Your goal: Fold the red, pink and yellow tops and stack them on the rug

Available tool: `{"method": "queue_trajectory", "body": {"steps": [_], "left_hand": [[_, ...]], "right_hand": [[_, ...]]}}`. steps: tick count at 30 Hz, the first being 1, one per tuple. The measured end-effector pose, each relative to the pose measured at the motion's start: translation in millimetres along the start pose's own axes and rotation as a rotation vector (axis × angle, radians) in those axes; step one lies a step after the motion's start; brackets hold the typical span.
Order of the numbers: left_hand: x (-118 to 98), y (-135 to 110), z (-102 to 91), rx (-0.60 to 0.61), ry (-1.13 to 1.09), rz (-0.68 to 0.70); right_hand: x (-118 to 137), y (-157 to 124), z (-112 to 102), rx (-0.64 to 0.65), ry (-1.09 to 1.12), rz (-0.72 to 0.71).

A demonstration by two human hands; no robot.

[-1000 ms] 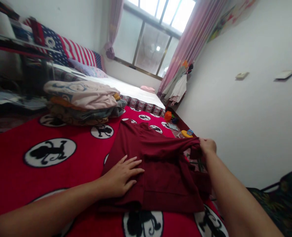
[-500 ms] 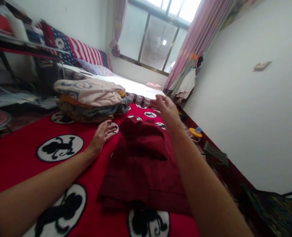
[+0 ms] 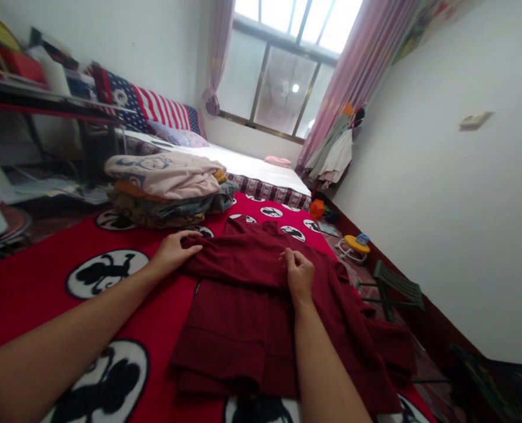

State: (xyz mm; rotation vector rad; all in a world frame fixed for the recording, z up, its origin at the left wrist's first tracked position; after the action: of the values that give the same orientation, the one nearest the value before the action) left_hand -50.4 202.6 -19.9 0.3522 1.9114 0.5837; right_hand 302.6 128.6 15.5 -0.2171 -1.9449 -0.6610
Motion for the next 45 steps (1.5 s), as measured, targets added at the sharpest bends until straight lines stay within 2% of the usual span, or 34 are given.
{"method": "queue_trajectory", "body": {"steps": [3, 10, 14, 16, 19, 21, 23, 26, 28, 31, 33, 35, 37, 39, 40, 42, 43, 45], "left_hand": [[8, 2, -9.2, -0.071, -0.172, -0.050], [19, 6, -32.8, -0.268, -0.506, -0.179], [30, 7, -47.7, -0.403, -0.689, -0.271], [33, 7, -52.2, -0.431, -0.739, -0.302], [33, 9, -51.7, -0.408, -0.785, -0.318], [31, 10, -49.0, -0.388, -0.813, -0.318], [28, 11, -46.6, -0.374, -0.822, -0.316], [24, 10, -45.1, -0.360, -0.815, -0.294], [19, 8, -44.8, -0.353, -0.804, -0.273], [4, 10, -41.9, -0.342, -0.771, -0.217], [-19, 17, -33.1, -0.321, -0.754, -0.143], [-52, 26, -13.4, -0.261, -0.742, -0.050], [-92, 37, 21.9, -0.116, -0.765, 0.043], [-129, 43, 70.0, 0.122, -0.858, 0.101], [-139, 43, 91.0, 0.210, -0.889, 0.098], [-140, 40, 118.7, 0.281, -0.849, 0.083], [-132, 38, 124.2, 0.266, -0.765, 0.086], [-106, 32, 123.3, 0.215, -0.532, 0.115]], "right_hand": [[0, -2, 3, 0.061, 0.026, 0.039], [8, -4, 3, 0.056, 0.038, -0.015], [11, -4, 10, 0.131, 0.107, -0.016], [14, -8, 21, 0.212, 0.108, -0.006], [23, -27, 51, 0.423, 0.000, -0.027], [36, -47, 75, 0.565, -0.143, -0.127], [49, -68, 93, 0.637, -0.280, -0.264], [61, -82, 107, 0.614, -0.330, -0.350], [61, -77, 107, 0.553, -0.245, -0.317], [52, -58, 94, 0.428, -0.003, -0.187], [39, -45, 82, 0.357, 0.154, -0.073], [24, -34, 71, 0.312, 0.304, 0.044], [8, -26, 61, 0.281, 0.462, 0.161], [-9, -18, 52, 0.245, 0.593, 0.265], [-18, -14, 47, 0.216, 0.635, 0.313], [-36, -6, 38, 0.150, 0.669, 0.397], [-44, -3, 35, 0.125, 0.663, 0.426], [-54, 4, 32, 0.092, 0.620, 0.431]]}}
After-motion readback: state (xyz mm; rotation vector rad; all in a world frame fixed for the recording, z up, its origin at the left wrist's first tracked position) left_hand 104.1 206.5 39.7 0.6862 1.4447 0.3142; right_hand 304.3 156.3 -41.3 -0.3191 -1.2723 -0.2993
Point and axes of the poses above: each hand's wrist, its own y-axis towards the middle knuckle, its own z-axis out of the palm, x = y × z, the point moved 10 cm from there along y, towards the middle knuckle, and after that the axes turned 12 degrees about z, right-handed, at the moved point
